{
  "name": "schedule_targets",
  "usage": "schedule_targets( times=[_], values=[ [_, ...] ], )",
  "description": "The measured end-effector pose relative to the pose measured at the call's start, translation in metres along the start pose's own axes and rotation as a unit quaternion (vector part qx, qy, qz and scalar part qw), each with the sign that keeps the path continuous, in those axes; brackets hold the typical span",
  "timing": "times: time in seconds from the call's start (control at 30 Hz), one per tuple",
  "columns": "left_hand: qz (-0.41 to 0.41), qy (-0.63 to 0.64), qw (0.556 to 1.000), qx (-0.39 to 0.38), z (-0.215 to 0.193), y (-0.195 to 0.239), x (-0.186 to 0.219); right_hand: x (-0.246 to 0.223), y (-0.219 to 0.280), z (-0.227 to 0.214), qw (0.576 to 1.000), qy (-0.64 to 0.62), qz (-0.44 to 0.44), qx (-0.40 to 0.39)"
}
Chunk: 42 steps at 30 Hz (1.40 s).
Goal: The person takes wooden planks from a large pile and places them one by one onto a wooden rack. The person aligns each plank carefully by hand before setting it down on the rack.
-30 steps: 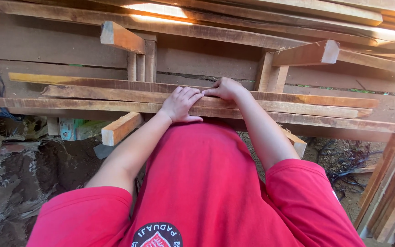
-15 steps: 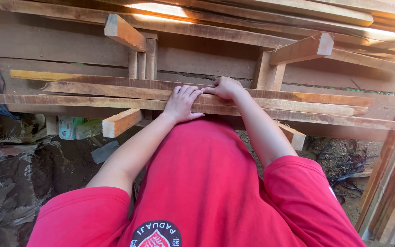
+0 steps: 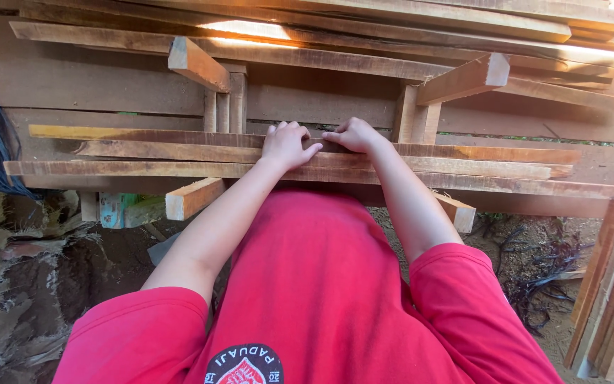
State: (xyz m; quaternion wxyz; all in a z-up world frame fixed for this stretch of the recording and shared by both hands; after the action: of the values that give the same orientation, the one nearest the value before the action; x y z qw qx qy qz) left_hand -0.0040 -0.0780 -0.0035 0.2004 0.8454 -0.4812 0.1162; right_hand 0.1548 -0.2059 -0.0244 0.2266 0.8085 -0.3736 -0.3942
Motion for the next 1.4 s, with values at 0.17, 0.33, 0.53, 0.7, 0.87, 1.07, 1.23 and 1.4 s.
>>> schedule_targets(
  times=[0.17,0.33,0.53,0.7,0.87,1.07,1.23,1.4],
  values=[
    [-0.047,-0.068,0.989,-0.123,0.018,-0.041,0.0,-0.003,-0.006,-0.002,0.999,0.0,0.033,-0.02],
    [-0.085,-0.069,0.976,-0.189,0.035,-0.071,-0.01,0.008,-0.03,0.006,0.998,0.006,0.055,0.018],
    [0.038,0.052,0.997,-0.035,-0.036,-0.127,0.012,-0.044,-0.039,-0.104,0.858,-0.043,-0.228,0.457],
    [0.146,-0.024,0.958,0.246,-0.105,-0.198,0.026,-0.046,-0.062,-0.181,0.837,0.128,-0.159,0.508],
    [0.067,-0.116,0.984,0.114,-0.085,-0.244,-0.014,-0.032,-0.084,-0.193,0.862,0.177,-0.156,0.45],
    [0.119,-0.139,0.979,0.096,-0.118,-0.228,-0.011,-0.062,-0.043,-0.214,0.83,0.218,-0.208,0.469],
    [0.166,-0.115,0.969,0.142,-0.182,-0.184,0.006,-0.095,-0.004,-0.235,0.878,0.257,-0.159,0.371],
    [0.217,-0.178,0.942,0.182,-0.249,-0.134,0.034,-0.129,0.065,-0.257,0.88,0.287,-0.229,0.303]
  ],
)
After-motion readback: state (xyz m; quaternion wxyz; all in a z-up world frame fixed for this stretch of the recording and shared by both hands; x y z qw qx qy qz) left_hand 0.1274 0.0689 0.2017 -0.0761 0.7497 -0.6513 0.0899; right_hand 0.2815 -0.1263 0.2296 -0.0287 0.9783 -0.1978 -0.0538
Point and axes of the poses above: each hand's wrist, its own y-axis away from the middle knuckle, its own z-axis out of the palm, x = y × z, the point moved 5 cm from there along -y, towards the middle knuckle, and after that the axes turned 9 degrees about x, right-handed, at the moved point
